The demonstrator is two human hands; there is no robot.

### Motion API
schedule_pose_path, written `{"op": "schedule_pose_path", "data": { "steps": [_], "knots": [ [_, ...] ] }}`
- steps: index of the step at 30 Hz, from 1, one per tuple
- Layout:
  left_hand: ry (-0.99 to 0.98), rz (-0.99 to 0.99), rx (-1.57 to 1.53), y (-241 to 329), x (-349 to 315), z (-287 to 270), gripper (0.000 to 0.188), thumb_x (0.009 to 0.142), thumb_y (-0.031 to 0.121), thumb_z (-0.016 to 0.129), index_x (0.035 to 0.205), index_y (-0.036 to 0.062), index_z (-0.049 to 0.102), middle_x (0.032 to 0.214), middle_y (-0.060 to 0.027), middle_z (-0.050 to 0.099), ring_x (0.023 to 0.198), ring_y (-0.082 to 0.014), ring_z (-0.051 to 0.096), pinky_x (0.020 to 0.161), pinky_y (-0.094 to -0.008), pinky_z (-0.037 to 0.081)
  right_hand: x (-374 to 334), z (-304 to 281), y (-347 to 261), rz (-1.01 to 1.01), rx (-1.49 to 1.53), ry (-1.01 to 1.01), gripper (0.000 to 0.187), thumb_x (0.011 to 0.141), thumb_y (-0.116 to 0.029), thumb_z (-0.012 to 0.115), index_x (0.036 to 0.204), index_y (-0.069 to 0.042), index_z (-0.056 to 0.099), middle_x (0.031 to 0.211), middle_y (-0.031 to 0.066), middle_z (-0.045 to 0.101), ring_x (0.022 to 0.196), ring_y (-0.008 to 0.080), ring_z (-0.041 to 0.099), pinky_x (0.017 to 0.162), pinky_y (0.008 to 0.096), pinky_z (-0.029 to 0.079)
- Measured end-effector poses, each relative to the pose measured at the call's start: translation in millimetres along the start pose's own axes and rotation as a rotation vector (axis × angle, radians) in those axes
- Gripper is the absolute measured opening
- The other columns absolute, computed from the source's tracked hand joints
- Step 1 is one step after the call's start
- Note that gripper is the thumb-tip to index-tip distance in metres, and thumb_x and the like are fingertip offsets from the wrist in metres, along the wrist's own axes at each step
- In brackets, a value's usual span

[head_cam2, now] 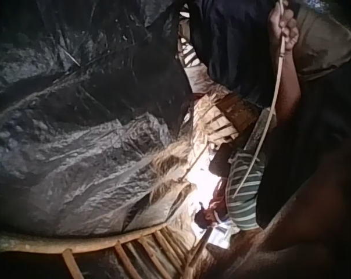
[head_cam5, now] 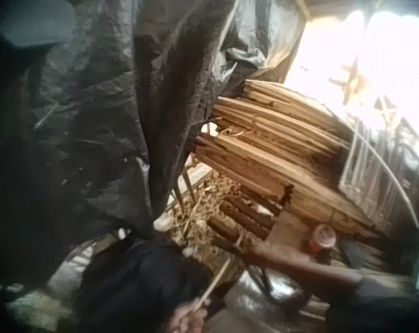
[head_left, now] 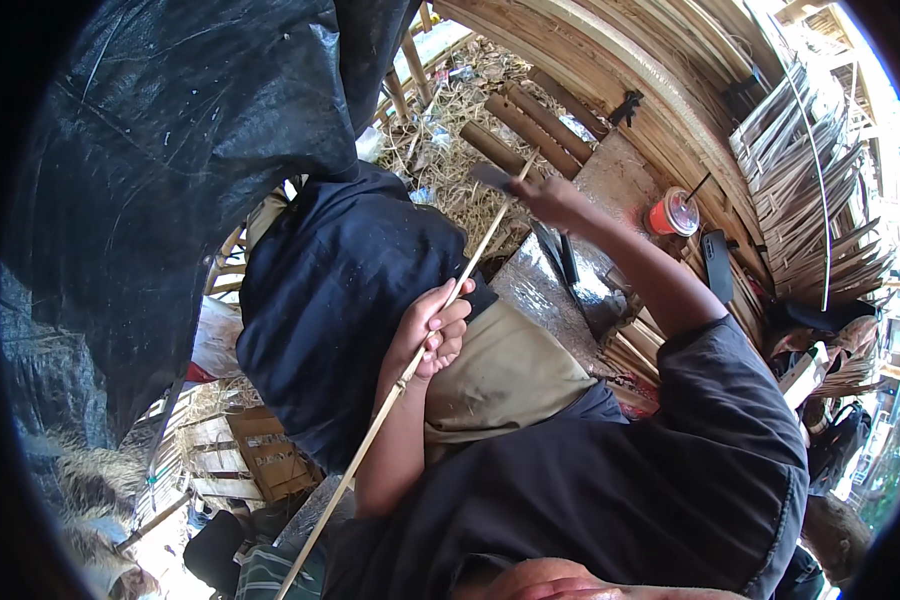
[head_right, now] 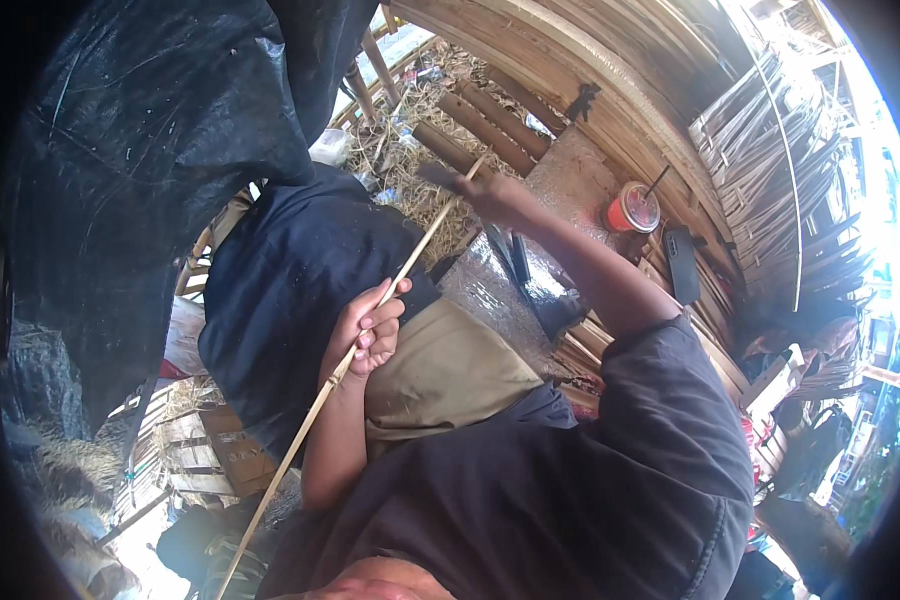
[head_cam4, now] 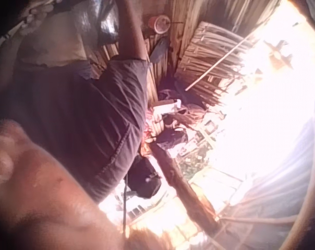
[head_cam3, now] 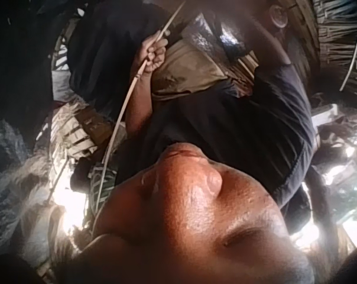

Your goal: The person whittles a thin wooden rod by hand using a blade to shave off strips while holding the rod across their lap.

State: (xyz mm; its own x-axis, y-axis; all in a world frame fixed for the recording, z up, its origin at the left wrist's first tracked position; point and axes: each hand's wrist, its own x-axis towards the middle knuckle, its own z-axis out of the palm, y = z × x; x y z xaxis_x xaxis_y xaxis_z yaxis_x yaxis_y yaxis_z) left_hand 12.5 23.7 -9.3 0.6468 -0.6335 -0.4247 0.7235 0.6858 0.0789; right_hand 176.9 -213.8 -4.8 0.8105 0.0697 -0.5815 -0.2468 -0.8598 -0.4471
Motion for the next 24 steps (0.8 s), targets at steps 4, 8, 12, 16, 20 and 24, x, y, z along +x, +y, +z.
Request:
{"op": "schedule_pose_path", "data": {
  "steps": [4, 8, 12, 16, 20, 24],
  "knots": [
    [-0.020, 0.017, -0.041, -1, -1, -1, 0.023, 0.107, 0.025, 0.038, 0.109, 0.0052, 0.049, 0.054, 0.0079, 0.036, 0.031, 0.0003, 0.028, 0.025, -0.0169, 0.024, 27, 12, 21, 0.049, -0.076, 0.117, 0.078, 0.094, -0.067, 0.046, 0.090, 0.007, 0.071, 0.083, 0.0264, 0.070, 0.079, 0.0398, 0.071, 0.073, 0.0483, 0.055],
    [-0.067, 0.002, -0.084, 0, 3, -5, 0.021, 0.107, 0.022, 0.039, 0.108, 0.0033, 0.048, 0.055, 0.0068, 0.037, 0.032, -0.0001, 0.033, 0.025, -0.0161, 0.026, -25, 10, -16, 0.079, -0.101, -0.039, 0.079, 0.094, -0.069, 0.045, 0.091, 0.006, 0.070, 0.080, 0.0250, 0.069, 0.083, 0.0372, 0.070, 0.080, 0.0478, 0.053],
    [-0.133, 0.008, -0.214, -3, 4, 0, 0.020, 0.108, 0.019, 0.034, 0.110, 0.0010, 0.042, 0.056, 0.0038, 0.038, 0.033, -0.0027, 0.036, 0.025, -0.0168, 0.030, 17, 11, 24, 0.062, -0.094, 0.140, 0.078, 0.095, -0.067, 0.043, 0.096, 0.006, 0.070, 0.083, 0.0261, 0.069, 0.092, 0.0409, 0.069, 0.083, 0.0462, 0.053],
    [-0.175, -0.010, -0.350, -4, 6, -7, 0.019, 0.108, 0.021, 0.036, 0.108, 0.0025, 0.042, 0.056, 0.0041, 0.038, 0.032, -0.0023, 0.034, 0.024, -0.0170, 0.030, 2, 26, 16, 0.202, 0.038, 0.160, 0.078, 0.095, -0.067, 0.044, 0.094, 0.007, 0.070, 0.074, 0.0195, 0.068, 0.077, 0.0346, 0.071, 0.068, 0.0454, 0.055],
    [-0.184, -0.018, -0.245, -4, 5, -5, 0.019, 0.108, 0.021, 0.033, 0.107, 0.0033, 0.041, 0.057, 0.0034, 0.039, 0.033, -0.0028, 0.035, 0.025, -0.0163, 0.032, 3, 8, 21, 0.150, 0.038, 0.101, 0.074, 0.095, -0.066, 0.046, 0.076, 0.002, 0.066, 0.067, 0.0144, 0.064, 0.058, 0.0195, 0.063, 0.049, 0.0399, 0.049],
    [-0.154, -0.030, -0.335, -2, 5, -7, 0.020, 0.108, 0.022, 0.033, 0.108, 0.0037, 0.041, 0.057, 0.0046, 0.037, 0.033, -0.0023, 0.034, 0.025, -0.0163, 0.028, -7, 30, 15, 0.239, 0.081, 0.024, 0.079, 0.094, -0.067, 0.047, 0.075, 0.007, 0.067, 0.069, 0.0182, 0.066, 0.065, 0.0254, 0.068, 0.056, 0.0410, 0.052]
  ]
}}
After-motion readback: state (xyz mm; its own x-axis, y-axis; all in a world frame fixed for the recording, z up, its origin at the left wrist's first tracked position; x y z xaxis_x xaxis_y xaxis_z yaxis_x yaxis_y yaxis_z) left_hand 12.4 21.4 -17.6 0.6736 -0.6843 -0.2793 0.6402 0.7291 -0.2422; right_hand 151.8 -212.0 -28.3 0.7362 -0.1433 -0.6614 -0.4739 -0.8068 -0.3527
